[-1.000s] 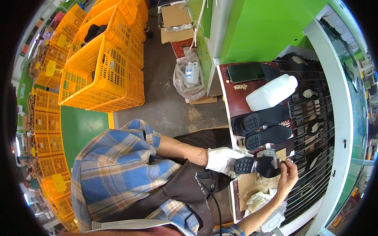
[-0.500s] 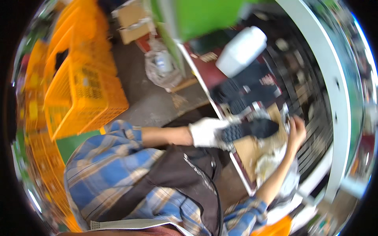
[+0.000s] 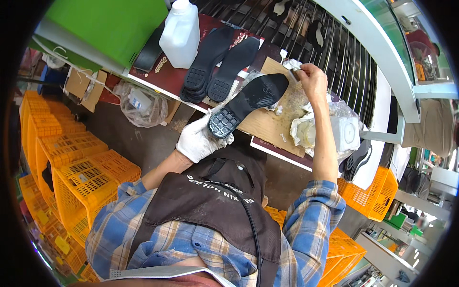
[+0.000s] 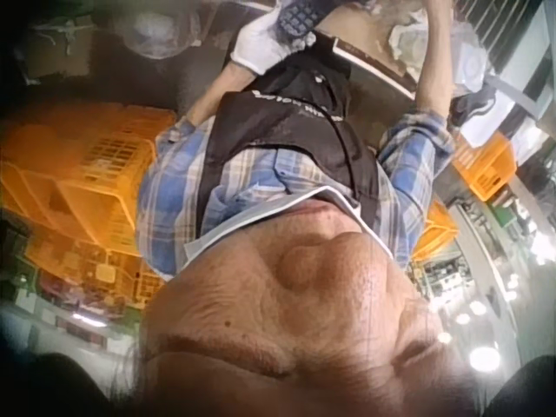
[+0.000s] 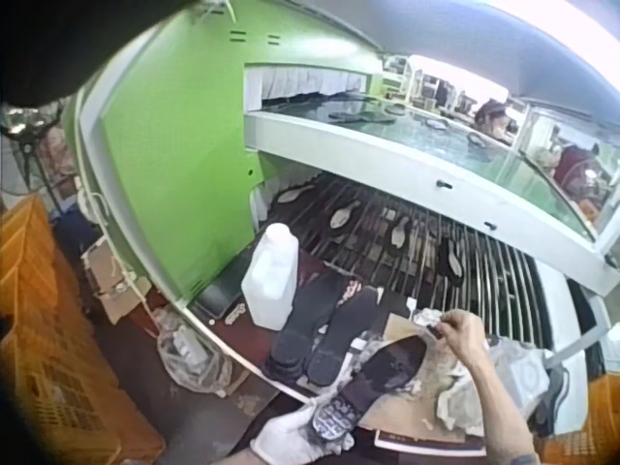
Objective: Apply adhesive or primer to shoe outsoles using a brush in a manufacturing setting.
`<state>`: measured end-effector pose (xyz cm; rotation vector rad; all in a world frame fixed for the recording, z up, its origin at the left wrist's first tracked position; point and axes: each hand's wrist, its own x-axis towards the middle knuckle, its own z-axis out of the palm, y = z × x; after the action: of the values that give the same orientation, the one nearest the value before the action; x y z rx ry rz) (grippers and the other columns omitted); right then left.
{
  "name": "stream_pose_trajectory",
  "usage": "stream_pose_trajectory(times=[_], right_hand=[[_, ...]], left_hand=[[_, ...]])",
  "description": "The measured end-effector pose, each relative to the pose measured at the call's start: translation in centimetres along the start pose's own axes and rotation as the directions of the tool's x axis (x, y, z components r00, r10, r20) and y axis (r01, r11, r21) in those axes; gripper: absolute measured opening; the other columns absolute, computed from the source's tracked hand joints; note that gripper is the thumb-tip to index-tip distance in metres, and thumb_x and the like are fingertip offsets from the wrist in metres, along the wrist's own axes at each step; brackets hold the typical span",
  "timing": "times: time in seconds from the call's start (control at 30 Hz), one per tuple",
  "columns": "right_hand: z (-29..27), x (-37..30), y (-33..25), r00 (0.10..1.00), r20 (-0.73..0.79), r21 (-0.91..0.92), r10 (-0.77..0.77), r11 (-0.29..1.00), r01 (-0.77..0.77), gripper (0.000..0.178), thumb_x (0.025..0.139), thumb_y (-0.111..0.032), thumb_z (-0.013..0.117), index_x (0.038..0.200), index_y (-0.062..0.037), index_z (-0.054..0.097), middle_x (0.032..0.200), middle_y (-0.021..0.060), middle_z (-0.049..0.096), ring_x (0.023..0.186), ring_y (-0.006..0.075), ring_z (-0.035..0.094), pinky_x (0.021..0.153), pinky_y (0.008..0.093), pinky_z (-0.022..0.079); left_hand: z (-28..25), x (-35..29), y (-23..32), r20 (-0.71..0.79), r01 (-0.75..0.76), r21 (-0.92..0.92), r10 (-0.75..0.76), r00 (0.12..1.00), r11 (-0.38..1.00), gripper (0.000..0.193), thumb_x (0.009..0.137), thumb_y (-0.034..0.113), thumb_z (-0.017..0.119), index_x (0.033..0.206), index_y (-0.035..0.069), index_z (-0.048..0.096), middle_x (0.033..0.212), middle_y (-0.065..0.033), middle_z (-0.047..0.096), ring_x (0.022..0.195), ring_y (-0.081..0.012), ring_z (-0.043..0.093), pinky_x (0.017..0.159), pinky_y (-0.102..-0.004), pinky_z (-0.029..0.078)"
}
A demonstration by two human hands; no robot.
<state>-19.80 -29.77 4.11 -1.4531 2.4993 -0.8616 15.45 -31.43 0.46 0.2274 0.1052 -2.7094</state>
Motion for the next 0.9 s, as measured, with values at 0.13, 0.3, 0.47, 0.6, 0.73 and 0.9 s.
stream_pose_trajectory(times=[0.13, 0.3, 0.47, 0.6, 0.73, 0.9], right_hand=[[0.0, -0.8, -0.4, 0.995, 0.047, 0.302, 0.087, 0.948, -0.097, 0.022, 0.082, -0.014, 0.071, 0.097, 0.0024, 0.071, 0.084, 0.0138, 0.073, 0.075, 0.0177, 0.070, 0.070, 0.0288, 0.053], [-0.6, -2.0, -1.9, 0.996, -0.063, 0.076, 0.056, 0.996, -0.051, 0.019, 0.084, -0.012, 0.070, 0.097, 0.0020, 0.071, 0.083, 0.0108, 0.073, 0.074, 0.0139, 0.068, 0.069, 0.0264, 0.053], [0.2, -3.7, -3.6, 0.967, 0.248, 0.450, -0.055, 0.891, -0.065, 0.022, 0.087, -0.011, 0.069, 0.103, 0.0041, 0.068, 0.088, 0.0088, 0.071, 0.079, 0.0129, 0.067, 0.074, 0.0246, 0.053], [0.3, -3.9, -4.5, 0.995, -0.024, 0.032, -0.101, 0.994, 0.102, 0.018, 0.080, -0.011, 0.072, 0.093, 0.0007, 0.070, 0.085, 0.0155, 0.069, 0.072, 0.0256, 0.068, 0.070, 0.0342, 0.053], [-0.6, -5.7, -5.7, 0.996, -0.061, 0.309, 0.065, 0.950, -0.043, 0.017, 0.081, -0.009, 0.072, 0.095, 0.0002, 0.070, 0.085, 0.0116, 0.070, 0.074, 0.0151, 0.067, 0.067, 0.0278, 0.052], [-0.7, -8.8, -5.9, 0.986, 0.030, 0.163, -0.161, 0.974, 0.154, 0.021, 0.085, -0.014, 0.071, 0.098, 0.0014, 0.069, 0.087, 0.0134, 0.070, 0.078, 0.0209, 0.067, 0.072, 0.0308, 0.051]], left_hand=[[0.0, 0.0, -0.1, 0.024, -0.006, 0.040, 0.005, 1.000, 0.999, 0.044, 0.104, 0.028, 0.034, 0.141, 0.004, 0.040, 0.125, -0.0171, 0.056, 0.102, -0.0314, 0.062, 0.086, -0.0510, 0.054], [0.7, 0.0, -0.4, -0.009, -0.014, 0.038, 0.015, 1.000, 0.999, 0.049, 0.104, 0.029, 0.031, 0.147, 0.005, 0.033, 0.129, -0.0182, 0.053, 0.101, -0.0336, 0.062, 0.086, -0.0500, 0.054], [0.8, -0.1, -0.5, 0.037, 0.021, 0.071, -0.024, 0.999, 0.997, 0.050, 0.103, 0.027, 0.034, 0.148, 0.007, 0.030, 0.133, -0.0191, 0.051, 0.102, -0.0382, 0.062, 0.087, -0.0488, 0.055], [0.8, -0.1, -1.1, 0.004, 0.009, 0.127, -0.009, 1.000, 0.992, 0.052, 0.101, 0.024, 0.037, 0.150, 0.008, 0.028, 0.134, -0.0207, 0.049, 0.104, -0.0412, 0.061, 0.088, -0.0493, 0.055], [1.0, -0.2, -1.3, 0.002, 0.023, 0.156, -0.023, 1.000, 0.988, 0.053, 0.100, 0.022, 0.039, 0.150, 0.009, 0.026, 0.135, -0.0210, 0.049, 0.105, -0.0417, 0.061, 0.089, -0.0497, 0.055], [0.6, 0.3, -2.0, 0.141, 0.028, 0.201, -0.057, 0.988, 0.979, 0.058, 0.098, 0.020, 0.044, 0.152, 0.011, 0.024, 0.140, -0.0154, 0.045, 0.116, -0.0348, 0.056, 0.094, -0.0486, 0.051]])
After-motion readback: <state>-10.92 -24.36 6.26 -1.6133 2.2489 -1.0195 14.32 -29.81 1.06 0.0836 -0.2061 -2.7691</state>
